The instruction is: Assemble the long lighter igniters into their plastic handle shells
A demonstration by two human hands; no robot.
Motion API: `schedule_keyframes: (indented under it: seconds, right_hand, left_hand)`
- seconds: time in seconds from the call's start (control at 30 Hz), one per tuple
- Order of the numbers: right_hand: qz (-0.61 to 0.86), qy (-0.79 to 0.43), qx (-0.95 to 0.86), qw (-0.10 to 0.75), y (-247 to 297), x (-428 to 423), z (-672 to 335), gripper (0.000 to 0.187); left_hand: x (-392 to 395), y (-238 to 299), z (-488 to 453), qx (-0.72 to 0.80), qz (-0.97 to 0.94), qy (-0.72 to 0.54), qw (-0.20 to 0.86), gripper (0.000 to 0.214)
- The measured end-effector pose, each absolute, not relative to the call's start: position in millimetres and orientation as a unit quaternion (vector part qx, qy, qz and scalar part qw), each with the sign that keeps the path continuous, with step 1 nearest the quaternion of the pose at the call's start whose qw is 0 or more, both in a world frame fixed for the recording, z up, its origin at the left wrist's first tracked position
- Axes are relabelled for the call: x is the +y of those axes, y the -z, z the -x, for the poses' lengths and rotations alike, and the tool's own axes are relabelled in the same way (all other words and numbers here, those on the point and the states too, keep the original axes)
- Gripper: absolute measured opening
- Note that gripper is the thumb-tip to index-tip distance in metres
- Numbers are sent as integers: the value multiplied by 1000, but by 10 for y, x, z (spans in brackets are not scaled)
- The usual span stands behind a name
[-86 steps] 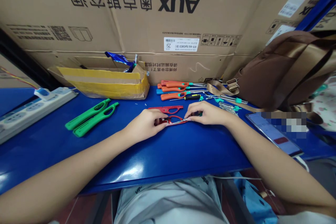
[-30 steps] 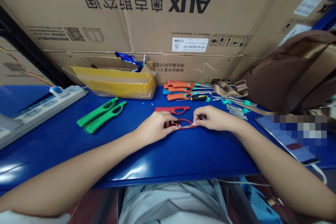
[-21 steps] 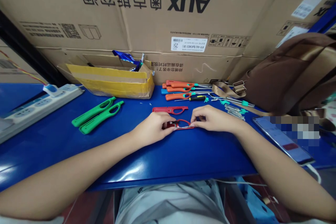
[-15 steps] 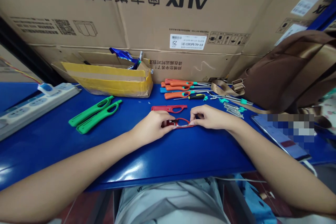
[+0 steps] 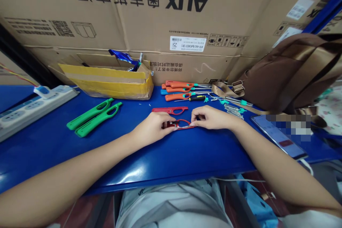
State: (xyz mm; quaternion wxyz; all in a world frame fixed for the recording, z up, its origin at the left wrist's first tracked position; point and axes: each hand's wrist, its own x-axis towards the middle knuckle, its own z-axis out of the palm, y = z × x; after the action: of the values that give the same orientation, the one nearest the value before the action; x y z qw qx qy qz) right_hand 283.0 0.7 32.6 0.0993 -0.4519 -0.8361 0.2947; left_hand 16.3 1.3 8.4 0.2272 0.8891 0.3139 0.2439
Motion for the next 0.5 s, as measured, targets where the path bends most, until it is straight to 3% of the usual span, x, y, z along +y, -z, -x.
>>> schedule_keyframes:
  seconds: [0.23, 0.5]
  right_hand:
    - [367, -232, -885, 168, -349, -113, -2729, 13]
    - [330, -215, -906, 153, -250, -125, -2632, 4]
  left_hand:
    - [18, -93, -154, 300, -894, -248, 222, 16]
    - [23, -75, -142, 299, -894, -244, 230, 18]
